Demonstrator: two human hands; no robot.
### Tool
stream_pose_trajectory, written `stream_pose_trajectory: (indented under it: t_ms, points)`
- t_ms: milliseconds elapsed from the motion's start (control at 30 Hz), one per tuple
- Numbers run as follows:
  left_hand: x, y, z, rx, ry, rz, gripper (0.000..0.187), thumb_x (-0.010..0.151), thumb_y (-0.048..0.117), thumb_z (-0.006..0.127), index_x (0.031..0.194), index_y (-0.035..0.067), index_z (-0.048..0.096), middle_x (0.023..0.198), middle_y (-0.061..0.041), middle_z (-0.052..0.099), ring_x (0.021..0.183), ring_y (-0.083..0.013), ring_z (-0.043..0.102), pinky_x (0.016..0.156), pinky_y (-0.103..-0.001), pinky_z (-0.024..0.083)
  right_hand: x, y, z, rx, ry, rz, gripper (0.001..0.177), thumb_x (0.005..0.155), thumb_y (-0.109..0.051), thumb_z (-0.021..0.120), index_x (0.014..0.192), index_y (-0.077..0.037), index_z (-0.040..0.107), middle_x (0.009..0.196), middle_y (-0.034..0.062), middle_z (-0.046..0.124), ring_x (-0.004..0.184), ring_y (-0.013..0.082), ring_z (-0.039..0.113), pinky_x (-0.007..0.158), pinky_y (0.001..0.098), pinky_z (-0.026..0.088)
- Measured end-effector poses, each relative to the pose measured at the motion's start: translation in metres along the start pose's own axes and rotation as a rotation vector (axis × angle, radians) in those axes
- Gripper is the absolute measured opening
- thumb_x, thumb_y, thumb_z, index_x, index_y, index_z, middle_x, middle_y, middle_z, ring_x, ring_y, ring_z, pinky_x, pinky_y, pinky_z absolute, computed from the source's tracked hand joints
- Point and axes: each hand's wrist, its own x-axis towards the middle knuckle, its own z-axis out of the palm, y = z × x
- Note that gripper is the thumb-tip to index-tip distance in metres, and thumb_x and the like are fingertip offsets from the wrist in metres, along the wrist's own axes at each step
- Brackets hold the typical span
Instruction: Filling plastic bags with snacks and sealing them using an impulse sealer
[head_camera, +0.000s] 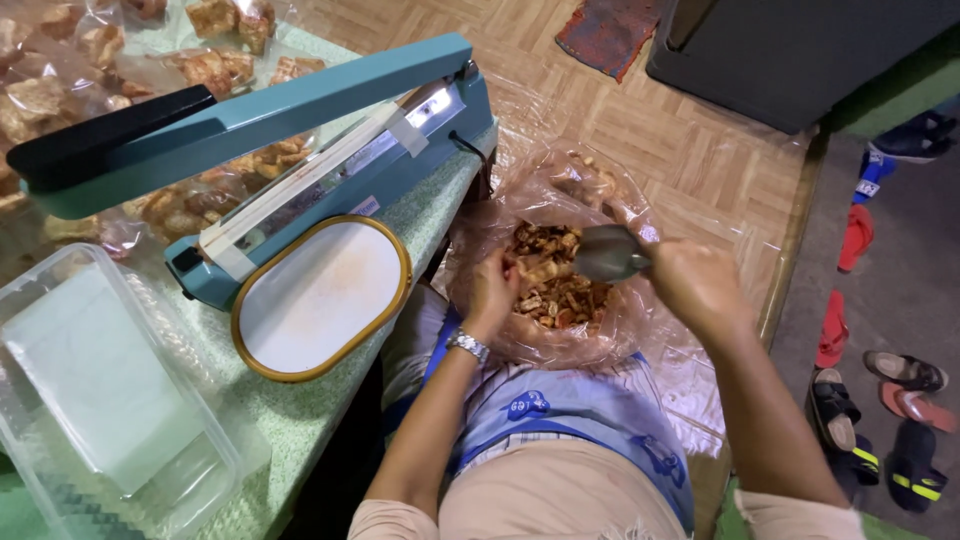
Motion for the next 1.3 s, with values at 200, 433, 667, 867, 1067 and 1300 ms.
stream_pose_trajectory:
  t_ms: [200, 433, 667, 867, 1067, 1300]
  points:
    - [0.002, -0.020, -0.020, -0.600, 0.036, -0.161, 0.010, 0.082, 0.011, 0.066, 0.091, 0.007, 0.066, 0.067, -0.008, 0.064, 0.060, -0.0142, 0.061, 0.051, -0.026, 0.051, 0.018, -0.045, 0.027, 1.119, -0.669, 0.829, 0.042, 0.102, -0.048, 0.037, 0.119, -0.025, 0.068, 0.070, -0.0003, 0.063, 0.052, 0.0072, 0.043, 0.045, 0.0196, 0.031]
    - [-0.004, 0.004, -0.037, -0.141, -0.019, -0.116, 0.011, 0.075, 0.015, 0.069, 0.086, 0.015, 0.070, 0.080, -0.008, 0.073, 0.077, -0.0227, 0.071, 0.063, -0.031, 0.055, -0.041, -0.111, 0.255, 0.669, -0.641, 0.156, 0.058, 0.088, -0.006, 0.051, 0.142, -0.021, 0.039, 0.118, 0.0195, 0.064, 0.113, 0.0379, 0.062, 0.094, 0.0529, 0.049]
    - [0.001, 0.037, -0.049, -0.227, -0.041, -0.079, 0.010, 0.072, 0.014, 0.070, 0.083, 0.013, 0.071, 0.075, -0.012, 0.072, 0.071, -0.0224, 0.070, 0.061, -0.029, 0.054, -0.004, -0.102, 0.143, 1.044, 0.520, 0.045, 0.051, 0.077, -0.031, 0.079, 0.121, -0.018, 0.057, 0.142, 0.0136, 0.043, 0.125, 0.0391, 0.046, 0.099, 0.0469, 0.043]
    - [-0.008, 0.072, -0.068, -0.482, -0.145, -0.029, 0.012, 0.075, 0.012, 0.071, 0.086, 0.009, 0.072, 0.071, -0.009, 0.069, 0.069, -0.0136, 0.062, 0.061, -0.026, 0.052, 0.032, -0.084, 0.125, 0.950, 0.145, -0.285, 0.013, 0.074, -0.018, 0.073, 0.086, -0.018, 0.068, 0.122, 0.0045, 0.057, 0.108, 0.0363, 0.060, 0.089, 0.0485, 0.048]
    - [-0.021, 0.023, -0.059, -1.071, -0.699, -0.441, 0.067, 0.080, 0.037, 0.070, 0.138, 0.011, 0.047, 0.121, -0.014, 0.064, 0.105, -0.0237, 0.065, 0.090, -0.039, 0.053, 0.040, -0.048, -0.021, 1.192, -0.129, -0.194, 0.014, 0.085, -0.025, 0.068, 0.091, -0.012, 0.072, 0.089, 0.0125, 0.073, 0.090, 0.0342, 0.070, 0.076, 0.0438, 0.054]
    - [-0.038, -0.056, 0.007, -1.430, -0.870, -0.420, 0.085, 0.068, 0.010, 0.083, 0.142, 0.008, 0.042, 0.121, -0.023, 0.062, 0.102, -0.0404, 0.065, 0.077, -0.057, 0.055, 0.058, -0.044, -0.054, 0.938, -0.030, -0.152, 0.025, 0.089, -0.037, 0.065, 0.077, -0.016, 0.067, 0.078, 0.0098, 0.072, 0.078, 0.0347, 0.071, 0.067, 0.0441, 0.054]
